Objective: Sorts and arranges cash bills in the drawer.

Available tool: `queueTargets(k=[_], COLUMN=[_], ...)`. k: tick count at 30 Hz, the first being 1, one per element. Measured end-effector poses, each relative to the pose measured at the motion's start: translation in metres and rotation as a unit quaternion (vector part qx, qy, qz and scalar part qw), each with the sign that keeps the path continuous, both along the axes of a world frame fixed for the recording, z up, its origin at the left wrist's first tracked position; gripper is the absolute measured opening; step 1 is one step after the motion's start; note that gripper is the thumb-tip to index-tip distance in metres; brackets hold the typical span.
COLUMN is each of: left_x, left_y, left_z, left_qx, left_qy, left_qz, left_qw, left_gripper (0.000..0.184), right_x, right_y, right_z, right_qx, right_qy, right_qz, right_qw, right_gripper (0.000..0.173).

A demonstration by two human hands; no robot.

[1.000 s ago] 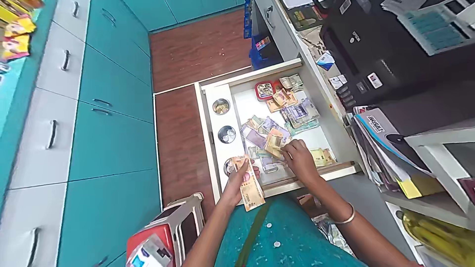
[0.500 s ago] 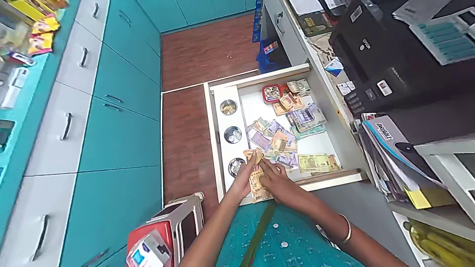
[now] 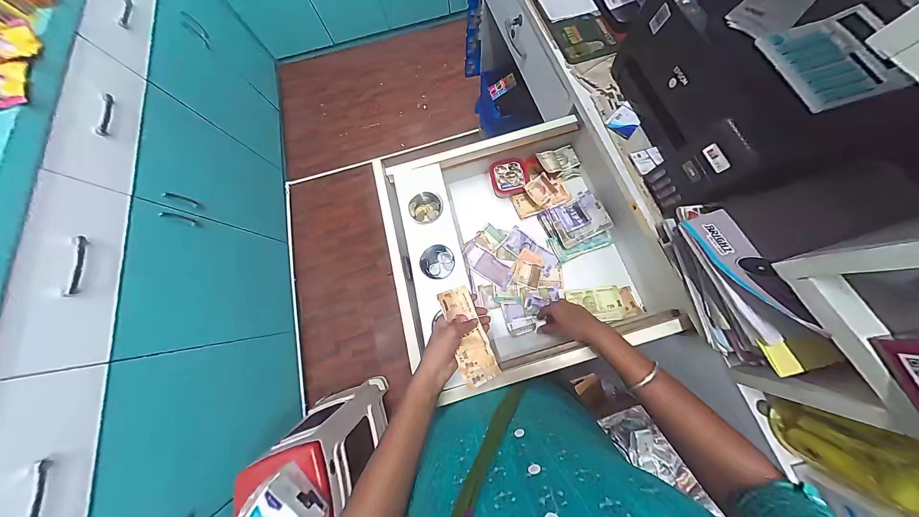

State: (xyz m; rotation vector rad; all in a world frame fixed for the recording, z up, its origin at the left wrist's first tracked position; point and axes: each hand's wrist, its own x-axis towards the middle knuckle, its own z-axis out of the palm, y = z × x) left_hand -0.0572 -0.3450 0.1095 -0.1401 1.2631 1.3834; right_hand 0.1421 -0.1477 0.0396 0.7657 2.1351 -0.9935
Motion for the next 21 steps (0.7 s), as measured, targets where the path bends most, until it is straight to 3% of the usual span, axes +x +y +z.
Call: queueTargets(k=[4, 5, 8, 10, 17, 21], left_x=[0.001, 0.002, 0.004, 0.005, 0.004, 0.007], left_y=[0.0, -0.001, -0.001, -0.001, -0.004, -0.002], left_z=[0.003, 0.003, 0.001, 0.002, -0.001, 0.001], left_qx=[0.017, 0.022, 0.03, 0.032, 0.021, 0.024], left_qy=[0.003, 0.003, 0.004, 0.005, 0.011, -0.014], left_qz=[-0.021, -0.022, -0.031, -0.033, -0.015, 0.001], left_qw=[1.0, 1.0, 0.999, 0.999, 1.0, 1.0], left_gripper=[0.058, 0.059, 0.06, 0.059, 0.057, 0.048], right_x=[-0.02, -0.021, -0.018, -0.013, -0.006, 0.003], right_y=[-0.021, -0.023, -0.022, -0.017, 0.005, 0.016], right_z=[-0.009, -0.01, -0.012, -0.014, -0.02, -0.022], right_qx=[0.128, 0.135, 0.126, 0.117, 0.149, 0.135], right_qy=[-0.118, -0.126, -0.117, -0.099, -0.034, 0.015], right_qz=[0.013, 0.008, 0.026, 0.057, 0.083, 0.153], right_qw=[0.985, 0.983, 0.985, 0.987, 0.985, 0.979], right_gripper=[0.07, 0.071, 0.038, 0.026, 0.038, 0.026])
